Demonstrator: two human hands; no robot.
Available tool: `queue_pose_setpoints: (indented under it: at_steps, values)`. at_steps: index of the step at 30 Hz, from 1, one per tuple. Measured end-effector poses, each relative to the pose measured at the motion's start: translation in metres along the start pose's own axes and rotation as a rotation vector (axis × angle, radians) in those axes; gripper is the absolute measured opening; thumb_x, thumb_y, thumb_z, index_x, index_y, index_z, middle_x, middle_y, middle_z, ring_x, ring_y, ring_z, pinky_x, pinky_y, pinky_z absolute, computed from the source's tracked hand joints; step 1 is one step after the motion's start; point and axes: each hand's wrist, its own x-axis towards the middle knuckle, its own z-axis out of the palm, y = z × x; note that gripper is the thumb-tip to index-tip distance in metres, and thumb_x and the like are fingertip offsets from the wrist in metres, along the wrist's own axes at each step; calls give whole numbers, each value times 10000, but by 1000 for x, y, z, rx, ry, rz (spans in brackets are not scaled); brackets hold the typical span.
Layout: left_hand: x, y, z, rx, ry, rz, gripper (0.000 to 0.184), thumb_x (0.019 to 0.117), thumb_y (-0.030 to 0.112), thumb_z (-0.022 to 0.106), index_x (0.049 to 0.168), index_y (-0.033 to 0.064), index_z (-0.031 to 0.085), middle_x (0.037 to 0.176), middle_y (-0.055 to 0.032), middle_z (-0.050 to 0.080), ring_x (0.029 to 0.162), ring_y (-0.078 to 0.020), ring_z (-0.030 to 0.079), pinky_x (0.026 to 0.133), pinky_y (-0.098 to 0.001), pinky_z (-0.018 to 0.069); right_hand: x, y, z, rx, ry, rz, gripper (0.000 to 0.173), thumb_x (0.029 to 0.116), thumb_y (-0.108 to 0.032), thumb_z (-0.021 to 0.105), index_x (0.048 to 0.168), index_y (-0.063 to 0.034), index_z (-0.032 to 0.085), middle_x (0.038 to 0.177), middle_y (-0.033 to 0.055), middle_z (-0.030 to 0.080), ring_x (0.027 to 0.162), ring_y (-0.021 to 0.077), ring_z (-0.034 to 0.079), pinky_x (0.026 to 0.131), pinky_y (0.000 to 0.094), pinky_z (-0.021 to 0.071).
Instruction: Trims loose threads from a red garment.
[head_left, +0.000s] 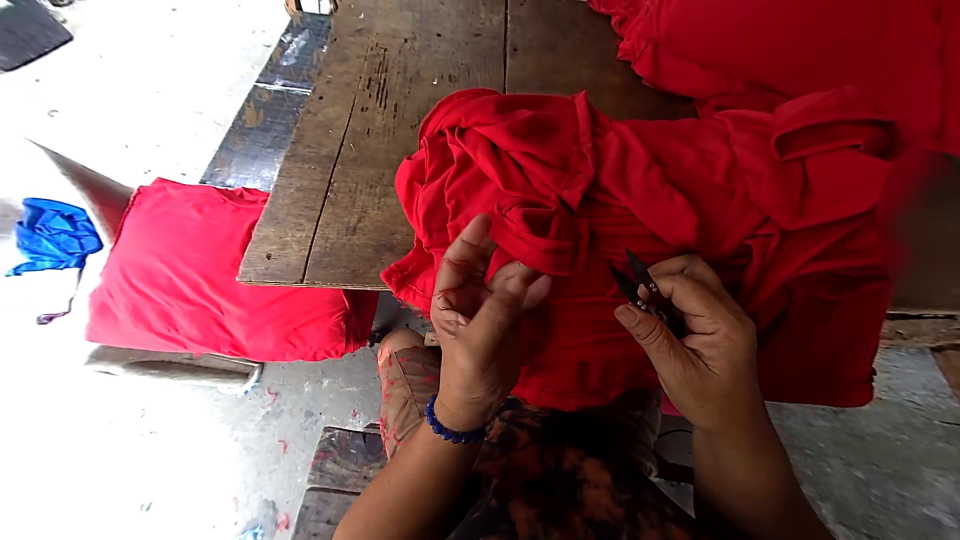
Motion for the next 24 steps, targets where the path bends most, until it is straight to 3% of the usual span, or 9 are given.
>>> queue_pose_setpoints:
  at_steps: [3,5,6,9,13,19,24]
  values:
    - [0,-5,5,131,66,21,444,890,-45,723,1312,77,657,1080,-75,742,870,-116,722,809,-279,611,0,-1,0,-2,-2,-3,166,997,-211,660,950,-54,634,980,-26,529,765,-54,480,632,64,408]
    - [1,-7,7,200,119,30,344,879,-31,745,1202,85,736,1081,-50,742,874,-98,712,806,-274,608,0,-2,0,-14,-6,-14,167,991,-207,669,960,-47,636,982,-19,524,766,-56,478,632,61,408]
    - [2,-7,8,220,121,36,255,893,-7,744,1128,91,765,1148,-45,717,904,-92,703,801,-261,610,1,-3,1,-27,-6,-24,173,987,-208,677,957,-43,637,985,-13,528,780,-53,489,645,63,420]
    - [3,-7,8,221,108,59,86,939,33,709,967,79,776,1214,-65,680,863,-78,685,718,-228,603,4,-7,2,-89,-7,-51,194,978,-218,694,935,-33,652,1005,5,538,827,-43,518,682,67,447]
    - [2,-7,6,183,94,72,60,947,85,721,973,108,769,1176,-47,699,824,-55,682,671,-196,588,9,-12,7,-172,-18,-85,215,979,-239,699,947,-28,676,1023,23,533,806,-32,514,661,75,440]
    - [-3,-13,3,120,15,112,66,922,133,756,983,123,733,1042,-23,698,808,-75,698,707,-236,620,17,-19,18,-348,-27,-153,247,991,-277,684,946,-34,686,999,62,540,754,46,532,586,161,432]
    - [-6,-17,-1,173,-9,131,52,929,144,750,977,134,732,1015,3,689,859,-75,688,752,-246,609,22,-24,24,-454,12,-197,246,992,-270,679,946,-28,677,956,81,525,710,98,520,535,205,394]
